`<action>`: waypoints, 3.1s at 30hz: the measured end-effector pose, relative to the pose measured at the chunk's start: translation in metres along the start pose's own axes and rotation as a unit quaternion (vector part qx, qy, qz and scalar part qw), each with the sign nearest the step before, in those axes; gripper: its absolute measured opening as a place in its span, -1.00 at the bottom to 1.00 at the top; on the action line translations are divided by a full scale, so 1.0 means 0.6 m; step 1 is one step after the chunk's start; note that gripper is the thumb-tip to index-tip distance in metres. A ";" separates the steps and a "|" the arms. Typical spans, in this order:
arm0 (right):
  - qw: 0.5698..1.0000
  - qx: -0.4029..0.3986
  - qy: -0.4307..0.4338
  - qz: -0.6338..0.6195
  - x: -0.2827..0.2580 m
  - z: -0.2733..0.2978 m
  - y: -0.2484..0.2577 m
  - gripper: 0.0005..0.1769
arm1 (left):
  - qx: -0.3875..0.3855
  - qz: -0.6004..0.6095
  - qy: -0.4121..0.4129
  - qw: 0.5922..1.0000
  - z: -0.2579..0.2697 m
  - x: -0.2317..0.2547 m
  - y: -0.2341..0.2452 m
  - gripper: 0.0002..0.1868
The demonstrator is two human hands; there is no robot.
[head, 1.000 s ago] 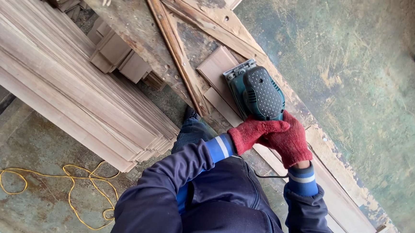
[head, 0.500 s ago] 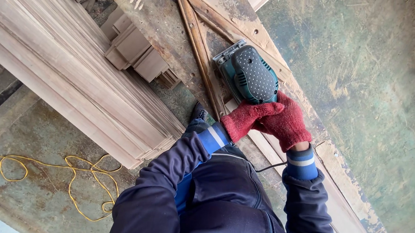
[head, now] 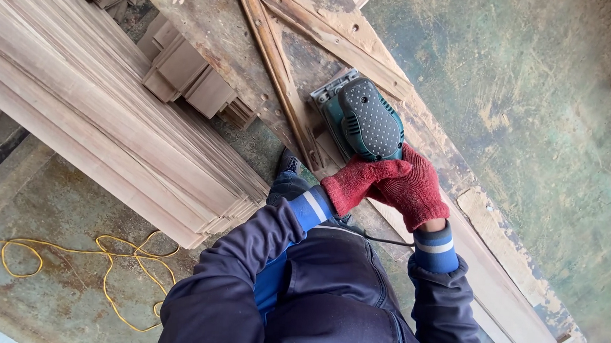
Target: Sanding a long wood plank using an orbital sander followed by manual sanding with a sandpaper sheet.
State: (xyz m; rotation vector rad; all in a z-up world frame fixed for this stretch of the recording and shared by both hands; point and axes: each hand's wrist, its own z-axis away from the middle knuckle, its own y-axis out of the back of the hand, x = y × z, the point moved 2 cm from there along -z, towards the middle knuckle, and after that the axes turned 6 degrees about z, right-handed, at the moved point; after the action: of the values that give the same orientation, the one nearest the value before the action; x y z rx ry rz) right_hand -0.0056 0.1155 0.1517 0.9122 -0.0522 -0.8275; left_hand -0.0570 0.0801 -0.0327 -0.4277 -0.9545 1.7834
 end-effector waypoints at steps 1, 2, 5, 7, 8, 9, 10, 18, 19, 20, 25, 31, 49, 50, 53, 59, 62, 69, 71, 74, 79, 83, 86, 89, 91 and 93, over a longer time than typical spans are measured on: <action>1.000 0.007 -0.006 0.005 0.014 0.008 0.001 -0.75 | 0.004 0.002 0.006 1.000 0.005 -0.012 -0.007 -0.22; 1.000 0.014 -0.012 0.010 0.030 0.018 0.002 -0.77 | 0.009 0.005 0.011 1.000 0.010 -0.027 -0.015 -0.18; 1.000 0.005 -0.013 -0.011 0.109 0.038 0.004 -0.65 | 0.000 0.001 0.043 0.999 0.030 -0.072 -0.050 -0.14; 1.000 0.004 -0.013 0.010 0.147 0.061 0.007 -0.63 | 0.005 -0.009 0.042 0.999 0.002 -0.144 -0.045 -0.14; 0.999 0.002 -0.015 0.032 0.168 0.073 0.010 -0.62 | 0.011 -0.019 0.042 0.999 -0.013 -0.181 -0.044 -0.13; 0.999 0.005 -0.015 0.030 0.200 0.082 0.012 -0.62 | 0.009 -0.022 0.042 0.999 -0.005 -0.202 -0.061 -0.13; 0.999 0.007 -0.031 0.019 0.235 0.092 0.015 -0.62 | 0.023 -0.009 0.067 0.997 0.003 -0.226 -0.077 -0.06; 0.995 0.049 -0.088 -0.010 0.520 0.185 0.025 -0.72 | 0.014 -0.050 0.101 0.993 0.028 -0.476 -0.161 -0.15; 0.995 0.051 -0.082 -0.024 0.562 0.198 0.022 -0.69 | 0.006 -0.052 0.111 0.992 0.013 -0.524 -0.155 -0.20; 0.995 0.056 -0.074 -0.041 0.601 0.208 0.019 -0.66 | -0.003 -0.056 0.118 0.991 -0.003 -0.567 -0.149 -0.24; 0.988 0.071 -0.121 -0.058 0.739 0.280 0.028 -0.63 | -0.016 -0.059 0.150 0.987 0.020 -0.695 -0.211 -0.36; 0.979 0.089 -0.157 -0.089 0.842 0.346 0.021 -0.62 | -0.052 -0.180 0.195 0.963 0.043 -0.753 -0.268 -0.23; 0.989 0.077 -0.114 -0.056 0.763 0.253 0.030 -0.63 | -0.053 -0.192 0.186 0.962 0.047 -0.642 -0.267 -0.17; 0.992 0.067 -0.103 -0.039 0.731 0.247 0.035 -0.57 | -0.016 -0.125 0.177 0.976 0.025 -0.651 -0.239 -0.29; 0.992 0.078 -0.093 -0.025 0.688 0.199 0.021 -0.68 | -0.062 -0.060 0.124 0.989 -0.024 -0.611 -0.191 -0.21; 0.996 0.067 -0.048 0.025 0.571 0.113 0.035 -0.67 | -0.011 0.019 0.119 0.993 -0.146 -0.537 -0.139 -0.36; 0.998 0.055 -0.034 0.025 0.508 0.076 0.036 -0.65 | 0.026 0.041 0.098 0.994 -0.043 -0.392 -0.175 -0.27; 0.998 0.045 -0.026 0.027 0.337 0.011 0.034 -0.78 | 0.068 0.081 0.019 0.994 -0.048 -0.247 -0.130 -0.16; 0.999 0.042 -0.005 0.013 0.296 -0.006 0.029 -0.79 | 0.047 0.026 -0.023 0.998 -0.046 -0.202 -0.116 -0.25; 0.999 0.034 0.017 0.008 0.200 -0.005 0.037 -0.77 | 0.053 0.022 -0.060 0.997 -0.026 -0.132 -0.101 -0.26; 0.995 0.001 0.093 0.046 0.090 -0.025 0.041 -0.71 | 0.057 0.024 -0.126 0.990 -0.021 -0.041 -0.063 -0.28; 0.984 -0.012 0.158 0.077 0.026 -0.049 0.030 -0.66 | 0.073 0.018 -0.139 0.987 -0.004 0.035 -0.046 -0.22; 0.981 -0.027 0.186 0.056 -0.006 -0.062 0.028 -0.62 | 0.068 0.021 -0.149 0.986 0.006 0.070 -0.041 -0.19; 0.979 -0.036 0.187 0.076 0.009 -0.104 0.011 -0.68 | 0.076 0.027 -0.144 0.986 0.010 0.079 -0.040 -0.15; 0.981 -0.039 0.176 0.078 0.026 -0.095 0.012 -0.67 | 0.075 0.029 -0.137 0.987 0.020 0.068 -0.050 -0.17; 0.982 -0.040 0.170 0.079 0.040 -0.083 0.016 -0.66 | 0.074 0.029 -0.135 0.988 0.026 0.056 -0.058 -0.19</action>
State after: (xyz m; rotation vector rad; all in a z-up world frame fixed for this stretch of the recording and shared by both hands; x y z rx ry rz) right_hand 0.0355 0.1368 0.1202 0.9499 0.2019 -0.5154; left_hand -0.0602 0.1094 0.0085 -0.1221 -0.9940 1.9851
